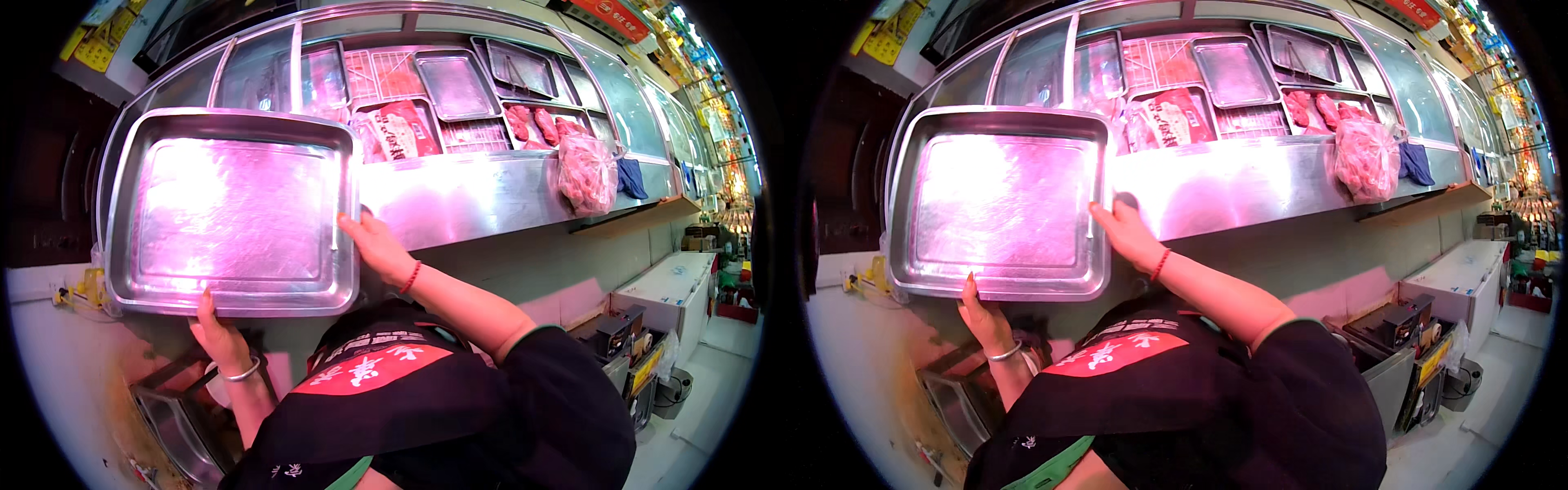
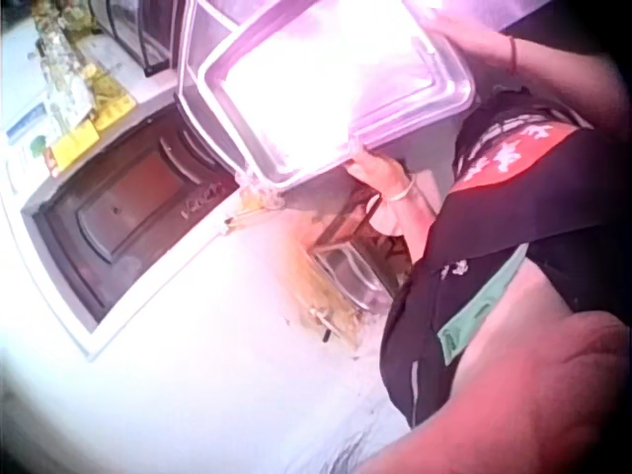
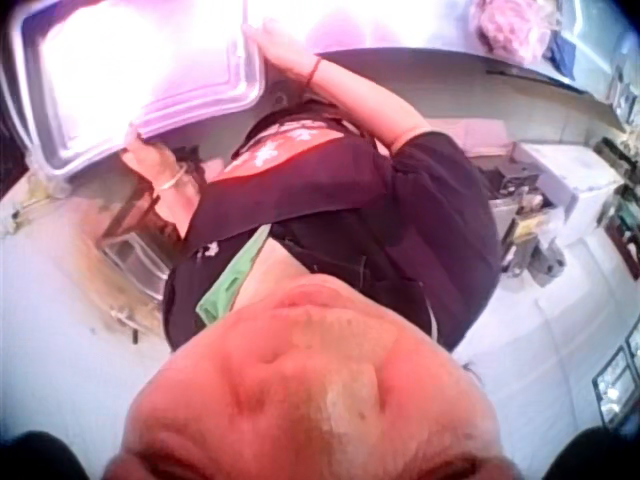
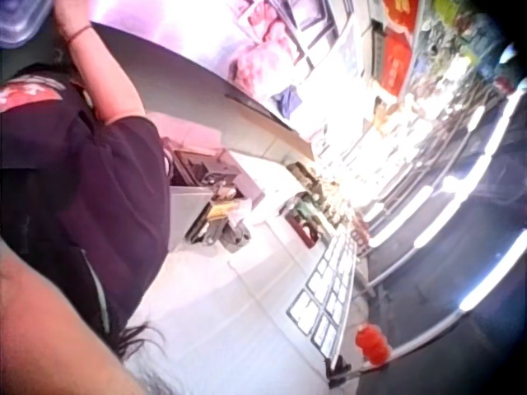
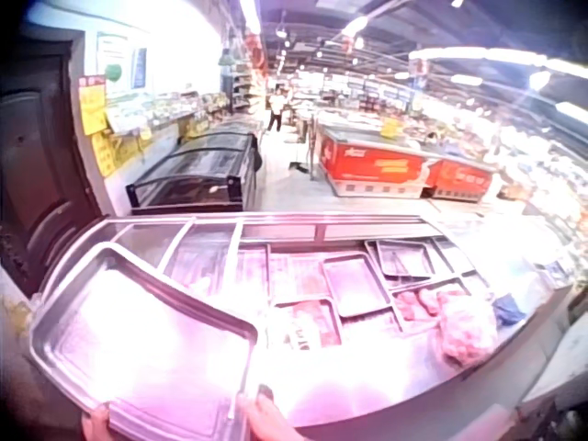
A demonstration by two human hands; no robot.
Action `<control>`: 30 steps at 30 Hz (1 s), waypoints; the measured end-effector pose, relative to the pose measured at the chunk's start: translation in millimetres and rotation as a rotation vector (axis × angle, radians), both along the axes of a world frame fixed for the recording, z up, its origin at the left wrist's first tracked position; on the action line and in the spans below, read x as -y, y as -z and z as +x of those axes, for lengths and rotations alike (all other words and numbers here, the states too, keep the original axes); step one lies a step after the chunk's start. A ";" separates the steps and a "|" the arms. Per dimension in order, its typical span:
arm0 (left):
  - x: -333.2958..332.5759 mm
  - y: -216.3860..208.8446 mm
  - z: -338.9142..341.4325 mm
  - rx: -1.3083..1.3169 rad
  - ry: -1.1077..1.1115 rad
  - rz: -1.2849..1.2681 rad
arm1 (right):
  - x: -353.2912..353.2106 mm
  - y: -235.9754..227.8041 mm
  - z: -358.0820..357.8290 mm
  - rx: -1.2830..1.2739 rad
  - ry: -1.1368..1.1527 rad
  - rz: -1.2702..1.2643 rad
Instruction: The person transfers raw meat from a metal tray into a plastic bag, then washes the tray in a sink. They return to the display case, place the bagged meat inside, and arrange other packaged meat items on the trays.
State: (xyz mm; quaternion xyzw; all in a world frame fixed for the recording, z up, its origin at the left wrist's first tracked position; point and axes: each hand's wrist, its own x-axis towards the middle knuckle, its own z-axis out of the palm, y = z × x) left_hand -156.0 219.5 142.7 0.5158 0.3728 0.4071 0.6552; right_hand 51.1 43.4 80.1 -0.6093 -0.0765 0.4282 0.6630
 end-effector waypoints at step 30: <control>64.8 209.6 456.2 -0.101 0.148 -0.748 | 125.3 187.3 405.5 -0.422 0.243 -0.149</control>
